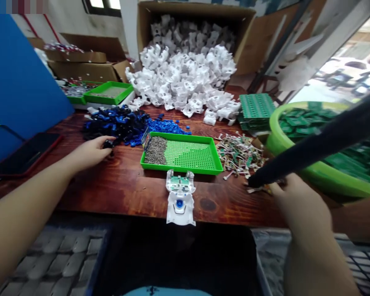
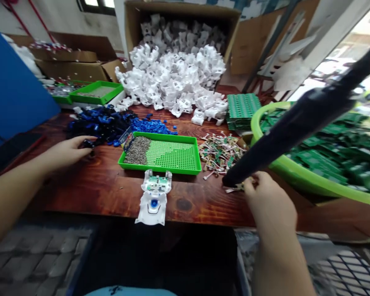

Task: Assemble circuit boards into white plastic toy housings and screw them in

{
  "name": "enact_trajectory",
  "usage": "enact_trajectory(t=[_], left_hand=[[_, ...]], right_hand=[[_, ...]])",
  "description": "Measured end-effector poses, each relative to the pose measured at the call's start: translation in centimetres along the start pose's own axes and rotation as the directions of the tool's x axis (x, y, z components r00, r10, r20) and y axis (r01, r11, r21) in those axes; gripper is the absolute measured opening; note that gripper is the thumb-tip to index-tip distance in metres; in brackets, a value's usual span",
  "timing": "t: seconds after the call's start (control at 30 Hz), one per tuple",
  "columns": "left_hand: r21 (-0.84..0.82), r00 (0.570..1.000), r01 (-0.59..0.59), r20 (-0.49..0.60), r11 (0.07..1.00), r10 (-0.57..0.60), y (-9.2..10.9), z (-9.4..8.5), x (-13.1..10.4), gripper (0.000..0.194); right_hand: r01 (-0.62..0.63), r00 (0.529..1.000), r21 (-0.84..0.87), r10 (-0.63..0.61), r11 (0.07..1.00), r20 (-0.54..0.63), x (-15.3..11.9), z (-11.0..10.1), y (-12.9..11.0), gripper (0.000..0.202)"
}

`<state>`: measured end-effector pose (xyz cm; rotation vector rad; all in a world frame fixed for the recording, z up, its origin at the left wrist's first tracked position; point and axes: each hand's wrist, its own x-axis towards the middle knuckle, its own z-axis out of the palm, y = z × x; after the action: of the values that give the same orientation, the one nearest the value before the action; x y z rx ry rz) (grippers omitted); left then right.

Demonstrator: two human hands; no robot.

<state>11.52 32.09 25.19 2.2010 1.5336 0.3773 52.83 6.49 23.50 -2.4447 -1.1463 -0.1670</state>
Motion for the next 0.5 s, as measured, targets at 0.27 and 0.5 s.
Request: enact_trajectory(t=[0.27, 0.5], left_hand=[[0.028, 0.999, 0.036, -0.032, 0.999, -0.035, -2.9, 0.1, -1.0, 0.049], [0.089, 0.997, 0.069, -0.043, 0.994, -0.066, -2.1, 1.3, -0.5, 0.042]], right_hand=[[-0.123, 0.991, 0.424, 0.089, 0.897, 0.099, -5.6, 2.9, 1.2, 0.043], [0.307, 0.952, 0.175, -0.299, 0.936, -0.071, -6.4, 5.6, -0.3, 0.039]])
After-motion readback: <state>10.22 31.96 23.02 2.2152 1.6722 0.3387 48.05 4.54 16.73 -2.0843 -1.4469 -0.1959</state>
